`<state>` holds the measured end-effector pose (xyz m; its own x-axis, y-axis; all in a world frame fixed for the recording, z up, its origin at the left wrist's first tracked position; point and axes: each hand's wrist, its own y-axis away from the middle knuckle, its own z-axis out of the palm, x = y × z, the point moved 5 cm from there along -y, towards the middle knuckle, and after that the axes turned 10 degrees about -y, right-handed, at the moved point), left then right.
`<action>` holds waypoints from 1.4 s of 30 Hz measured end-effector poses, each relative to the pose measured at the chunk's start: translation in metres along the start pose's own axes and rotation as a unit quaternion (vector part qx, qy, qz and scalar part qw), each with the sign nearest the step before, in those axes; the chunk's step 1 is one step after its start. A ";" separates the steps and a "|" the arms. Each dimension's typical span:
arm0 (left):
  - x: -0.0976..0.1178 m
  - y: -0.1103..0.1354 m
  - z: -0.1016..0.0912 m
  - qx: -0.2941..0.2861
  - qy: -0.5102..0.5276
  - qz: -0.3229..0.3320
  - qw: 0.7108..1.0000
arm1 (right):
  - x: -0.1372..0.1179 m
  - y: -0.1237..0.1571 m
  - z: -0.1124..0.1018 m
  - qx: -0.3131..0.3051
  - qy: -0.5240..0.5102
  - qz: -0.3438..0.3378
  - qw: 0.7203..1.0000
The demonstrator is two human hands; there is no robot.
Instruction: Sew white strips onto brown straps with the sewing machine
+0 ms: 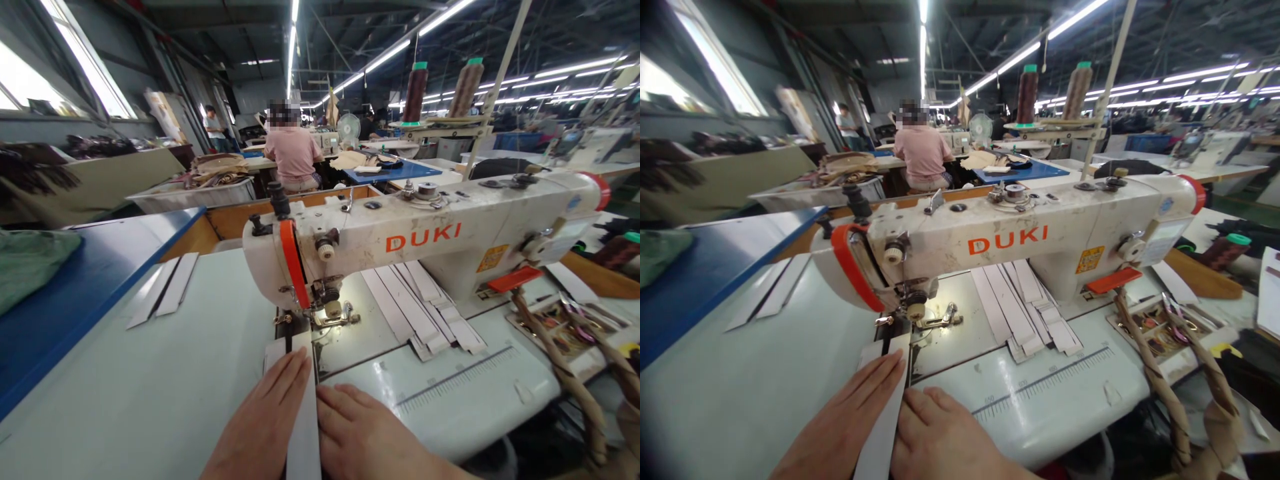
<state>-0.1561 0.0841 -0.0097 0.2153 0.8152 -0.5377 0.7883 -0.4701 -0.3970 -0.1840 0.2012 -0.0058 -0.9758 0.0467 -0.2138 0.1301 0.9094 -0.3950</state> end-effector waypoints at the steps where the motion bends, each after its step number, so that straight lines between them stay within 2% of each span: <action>1: 0.000 0.001 0.000 0.001 0.003 -0.003 1.000 | 0.000 0.000 0.001 -0.002 0.000 0.001 1.000; 7: 0.001 -0.003 -0.005 0.040 -0.030 0.010 0.999 | 0.002 0.002 0.006 0.018 0.006 -0.008 1.000; 15: -0.001 -0.003 -0.009 0.023 -0.009 0.010 1.000 | 0.001 0.003 0.002 0.094 0.022 -0.023 0.995; 24: 0.001 0.001 0.000 0.003 -0.002 0.001 1.000 | 0.001 0.002 0.004 0.060 0.010 -0.013 0.998; 34: 0.005 0.002 0.003 0.001 -0.011 0.006 1.000 | 0.000 0.006 -0.002 0.138 0.012 -0.021 0.990; 38: 0.005 0.001 0.004 -0.021 -0.010 0.005 1.000 | 0.000 0.006 -0.001 0.111 -0.001 -0.020 0.994; 42: 0.005 -0.006 0.005 -0.075 0.006 0.017 0.997 | 0.001 0.003 -0.004 0.034 -0.025 -0.004 0.999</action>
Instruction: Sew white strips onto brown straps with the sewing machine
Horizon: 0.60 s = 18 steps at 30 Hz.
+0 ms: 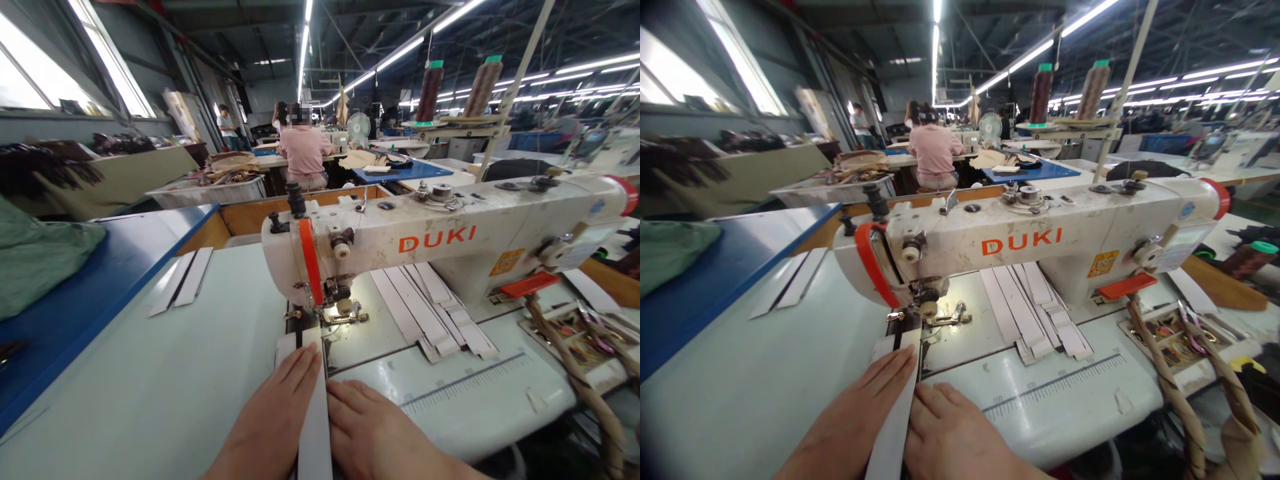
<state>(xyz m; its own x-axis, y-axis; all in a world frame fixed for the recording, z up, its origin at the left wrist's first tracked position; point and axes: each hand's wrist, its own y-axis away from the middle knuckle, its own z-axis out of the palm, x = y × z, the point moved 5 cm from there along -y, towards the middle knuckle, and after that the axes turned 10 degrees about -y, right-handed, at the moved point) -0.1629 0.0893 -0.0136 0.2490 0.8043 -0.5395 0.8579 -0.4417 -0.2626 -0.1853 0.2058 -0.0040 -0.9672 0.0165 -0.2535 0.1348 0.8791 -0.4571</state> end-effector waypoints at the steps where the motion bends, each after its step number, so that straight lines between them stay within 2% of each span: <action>1: -0.001 -0.003 -0.001 -0.015 0.006 0.002 1.000 | 0.000 -0.001 -0.001 -0.024 -0.008 0.007 1.000; 4: -0.006 -0.010 -0.005 -0.062 0.037 0.008 0.997 | -0.001 -0.002 -0.007 -0.081 -0.029 0.022 0.996; 7: -0.013 -0.014 -0.007 -0.086 0.079 -0.002 0.993 | -0.003 -0.001 -0.011 -0.107 -0.042 0.026 0.993; 11: -0.017 -0.013 -0.005 -0.101 0.119 -0.028 0.987 | -0.002 0.001 -0.015 -0.072 -0.041 0.039 0.996; 16: -0.013 -0.012 -0.006 -0.104 0.141 -0.043 0.984 | 0.012 -0.001 -0.016 -0.018 -0.007 0.093 0.995; 18: -0.012 -0.011 -0.008 -0.097 0.150 -0.050 0.983 | 0.017 -0.004 -0.017 0.003 0.001 0.087 0.996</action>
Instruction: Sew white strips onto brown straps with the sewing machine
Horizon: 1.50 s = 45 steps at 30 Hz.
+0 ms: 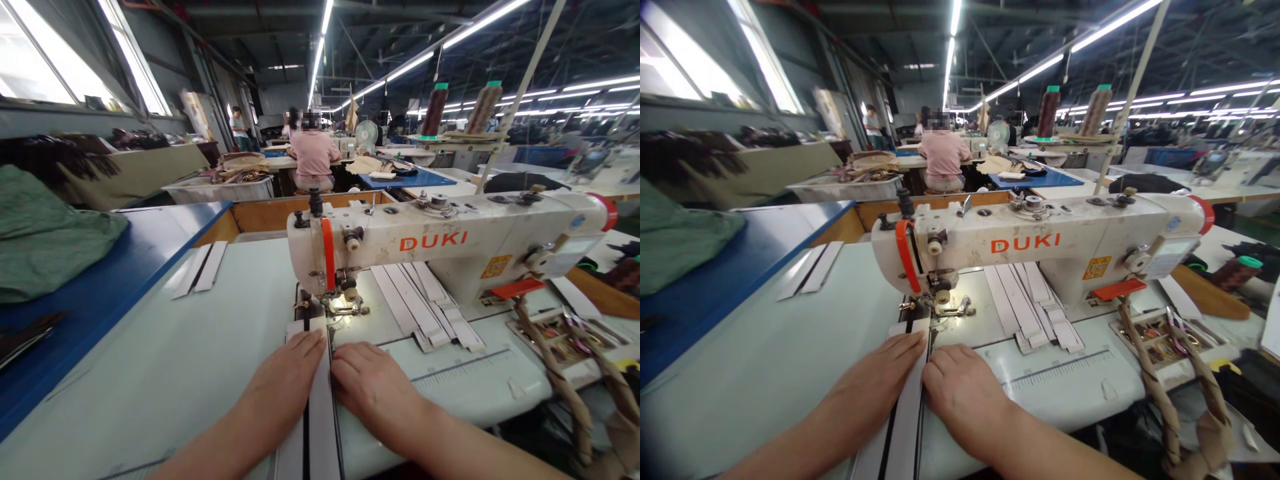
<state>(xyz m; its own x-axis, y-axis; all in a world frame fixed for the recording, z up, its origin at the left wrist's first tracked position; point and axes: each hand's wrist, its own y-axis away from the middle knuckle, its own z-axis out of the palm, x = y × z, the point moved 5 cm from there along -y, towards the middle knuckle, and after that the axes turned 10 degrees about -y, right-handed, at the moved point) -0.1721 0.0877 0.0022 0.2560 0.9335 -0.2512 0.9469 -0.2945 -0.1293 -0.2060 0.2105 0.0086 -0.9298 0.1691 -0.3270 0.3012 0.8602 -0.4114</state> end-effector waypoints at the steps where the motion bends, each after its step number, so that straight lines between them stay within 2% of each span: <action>1: 0.001 0.001 -0.001 0.004 0.005 -0.002 1.000 | 0.001 -0.002 0.000 0.007 0.000 -0.018 1.000; 5: 0.002 0.002 0.001 0.005 -0.007 -0.005 1.000 | -0.001 -0.005 0.003 -0.015 -0.003 -0.102 0.995; 9: 0.004 0.003 0.003 0.026 -0.031 -0.002 0.999 | 0.001 -0.008 0.005 -0.043 0.010 -0.120 0.992; 15: 0.008 0.006 -0.001 0.064 -0.078 0.015 0.995 | 0.000 -0.010 0.002 -0.045 0.020 -0.157 0.986; 26: 0.000 -0.015 0.001 0.149 -0.083 0.005 0.985 | 0.020 -0.022 0.001 -0.058 0.021 -0.146 0.987; 35: -0.006 -0.018 -0.002 0.144 -0.051 -0.001 0.988 | 0.026 -0.028 0.000 -0.045 0.007 -0.136 0.990; 45: -0.012 -0.019 0.005 0.117 -0.027 0.002 0.993 | 0.026 -0.030 0.000 -0.045 0.001 -0.129 0.991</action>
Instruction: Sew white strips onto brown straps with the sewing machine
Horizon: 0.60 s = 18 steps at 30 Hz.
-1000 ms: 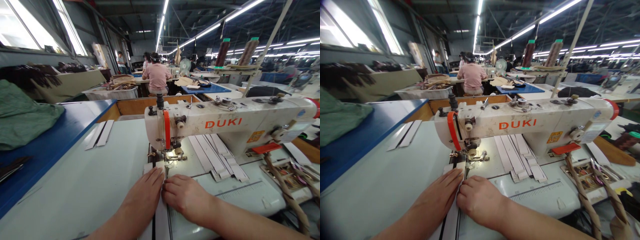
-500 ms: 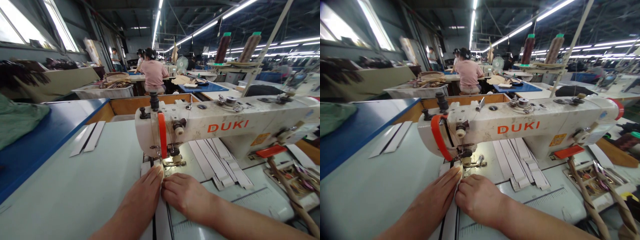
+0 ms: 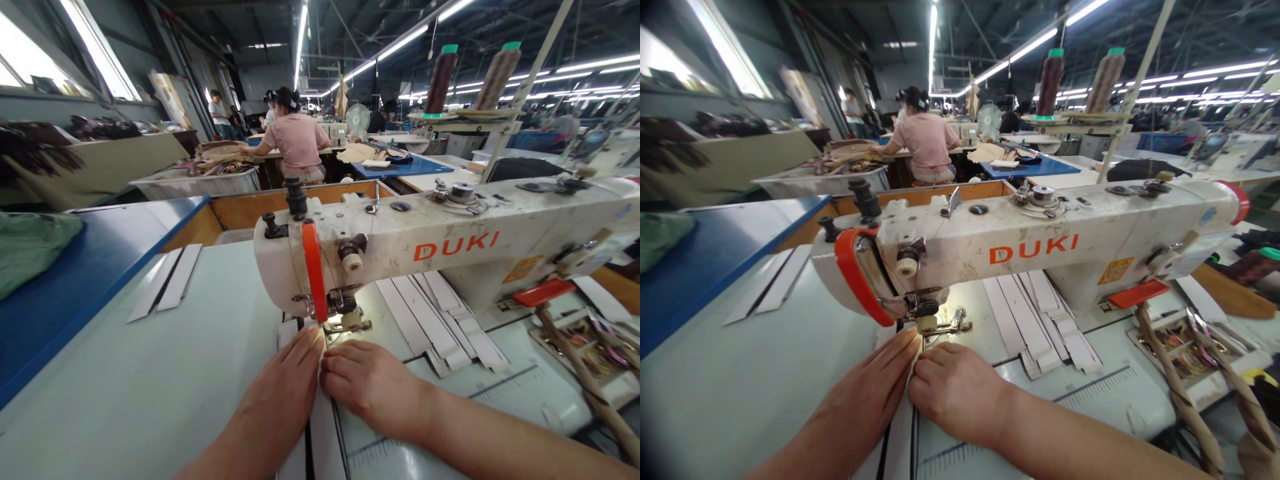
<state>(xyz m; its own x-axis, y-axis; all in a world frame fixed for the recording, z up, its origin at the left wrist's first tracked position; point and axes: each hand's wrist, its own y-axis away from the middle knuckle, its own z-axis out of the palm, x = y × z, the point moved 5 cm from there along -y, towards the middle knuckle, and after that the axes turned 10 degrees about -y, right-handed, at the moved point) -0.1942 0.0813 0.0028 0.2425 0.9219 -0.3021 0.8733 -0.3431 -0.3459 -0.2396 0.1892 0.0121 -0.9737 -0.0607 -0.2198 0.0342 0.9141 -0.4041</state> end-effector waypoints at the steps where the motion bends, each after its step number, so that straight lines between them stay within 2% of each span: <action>1: 0.000 0.000 0.001 -0.004 0.007 -0.003 1.000 | 0.000 0.000 0.000 0.000 0.000 0.000 1.000; 12: 0.004 0.003 -0.002 0.004 0.033 -0.024 0.999 | -0.001 0.003 -0.002 -0.023 0.014 0.006 1.000; 15: 0.011 0.017 -0.017 0.042 0.033 -0.052 0.997 | -0.007 0.012 -0.006 -0.021 0.011 0.025 0.999; 18: 0.030 0.038 -0.042 0.079 0.070 -0.001 0.994 | -0.020 0.028 -0.011 -0.014 -0.006 0.066 0.998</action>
<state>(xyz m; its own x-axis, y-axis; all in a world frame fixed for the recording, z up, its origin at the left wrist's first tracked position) -0.1357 0.1032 0.0180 0.3062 0.9350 -0.1789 0.7992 -0.3545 -0.4853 -0.2221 0.2208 0.0150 -0.9582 0.0563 -0.2805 0.1555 0.9256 -0.3452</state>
